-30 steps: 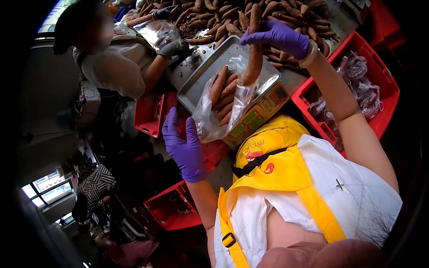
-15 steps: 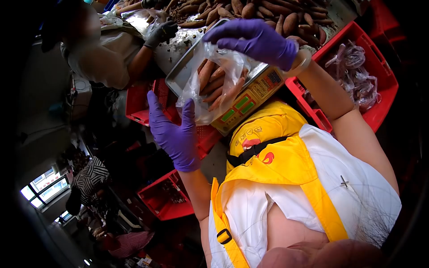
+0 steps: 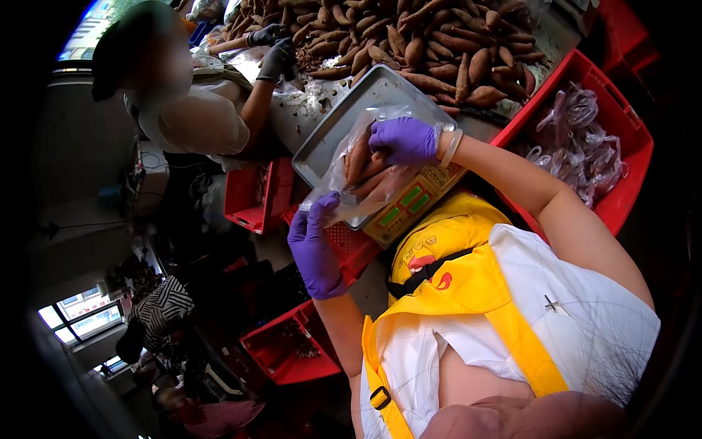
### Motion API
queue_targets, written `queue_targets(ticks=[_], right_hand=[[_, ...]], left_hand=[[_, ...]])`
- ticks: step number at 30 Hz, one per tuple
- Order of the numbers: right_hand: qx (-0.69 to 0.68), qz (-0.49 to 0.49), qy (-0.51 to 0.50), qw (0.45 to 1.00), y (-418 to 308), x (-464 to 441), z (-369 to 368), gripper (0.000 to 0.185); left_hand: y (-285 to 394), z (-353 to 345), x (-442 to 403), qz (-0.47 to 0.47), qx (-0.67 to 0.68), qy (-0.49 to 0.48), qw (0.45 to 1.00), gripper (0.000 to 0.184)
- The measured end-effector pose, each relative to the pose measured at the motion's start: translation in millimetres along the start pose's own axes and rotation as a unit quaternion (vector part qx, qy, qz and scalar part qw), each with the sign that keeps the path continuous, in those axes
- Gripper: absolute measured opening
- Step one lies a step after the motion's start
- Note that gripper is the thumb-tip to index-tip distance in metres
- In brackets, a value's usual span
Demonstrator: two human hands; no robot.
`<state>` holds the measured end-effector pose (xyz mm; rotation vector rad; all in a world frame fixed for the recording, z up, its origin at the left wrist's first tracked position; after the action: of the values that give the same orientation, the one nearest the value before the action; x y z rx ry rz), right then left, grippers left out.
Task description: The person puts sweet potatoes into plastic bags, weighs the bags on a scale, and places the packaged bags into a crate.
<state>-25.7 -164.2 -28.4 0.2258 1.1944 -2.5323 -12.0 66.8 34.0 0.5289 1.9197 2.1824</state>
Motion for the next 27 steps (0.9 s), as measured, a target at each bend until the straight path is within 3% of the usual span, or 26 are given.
queue_targets(ticks=[1, 2, 3, 5, 7, 9, 11, 13, 20, 22, 23, 25, 26, 27], right_hand=[[0.002, 0.000, -0.002, 1.000, -2, 3, 10, 0.025], [-0.192, -0.051, 0.036, 0.979, 5, 7, 22, 0.022], [-0.380, -0.101, 0.073, 0.917, 12, 13, 33, 0.020], [-0.472, -0.195, 0.057, 0.858, 22, 25, 60, 0.023], [-0.482, -0.160, 0.147, 0.849, 32, 38, 83, 0.029], [-0.507, -0.182, 0.193, 0.820, 41, 56, 96, 0.031], [-0.574, -0.204, 0.170, 0.775, 61, 72, 97, 0.034], [-0.574, -0.226, 0.229, 0.753, 74, 86, 96, 0.033], [-0.540, -0.273, 0.222, 0.765, 94, 107, 100, 0.032], [-0.553, -0.259, 0.238, 0.755, 88, 103, 100, 0.035], [-0.562, -0.243, 0.248, 0.751, 86, 99, 97, 0.038], [-0.555, -0.274, 0.260, 0.741, 98, 94, 83, 0.034], [-0.530, -0.266, 0.256, 0.763, 104, 88, 75, 0.033], [-0.505, -0.259, 0.252, 0.784, 108, 82, 66, 0.033]], left_hand=[[-1, 2, 0, -0.001, 0.014, 0.008, 1.000, 0.024], [-2, 1, 0, -0.014, 0.015, 0.008, 1.000, 0.024], [-2, -1, 0, -0.011, 0.017, 0.008, 1.000, 0.024], [-1, -2, 2, -0.009, -0.043, 0.030, 0.999, 0.019], [-5, -1, 3, -0.006, -0.043, 0.042, 0.998, 0.023], [2, 5, 6, -0.095, -0.212, 0.088, 0.969, 0.031], [7, 4, 7, -0.104, -0.198, 0.093, 0.970, 0.043], [12, 5, 8, -0.127, -0.186, 0.095, 0.970, 0.048], [21, 5, 10, -0.195, -0.312, 0.128, 0.921, 0.048], [6, -1, 2, -0.022, -0.193, 0.069, 0.979, 0.038], [1, -7, -3, 0.008, -0.101, 0.057, 0.993, 0.024], [20, -15, -10, -0.019, 0.118, -0.082, 0.989, 0.019], [34, -18, -12, 0.002, 0.264, -0.084, 0.961, 0.021], [50, -8, -15, -0.038, 0.225, -0.067, 0.971, 0.020]])
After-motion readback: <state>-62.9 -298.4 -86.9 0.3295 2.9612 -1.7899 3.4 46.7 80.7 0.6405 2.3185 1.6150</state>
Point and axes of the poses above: each hand's wrist, its own x-axis away from the middle knuckle, its own z-axis out of the back of the hand, y = z × x, the point moved 6 cm from there along -x, towards the middle knuckle, and after that the axes turned 8 degrees about -x, right-handed, at the moved point
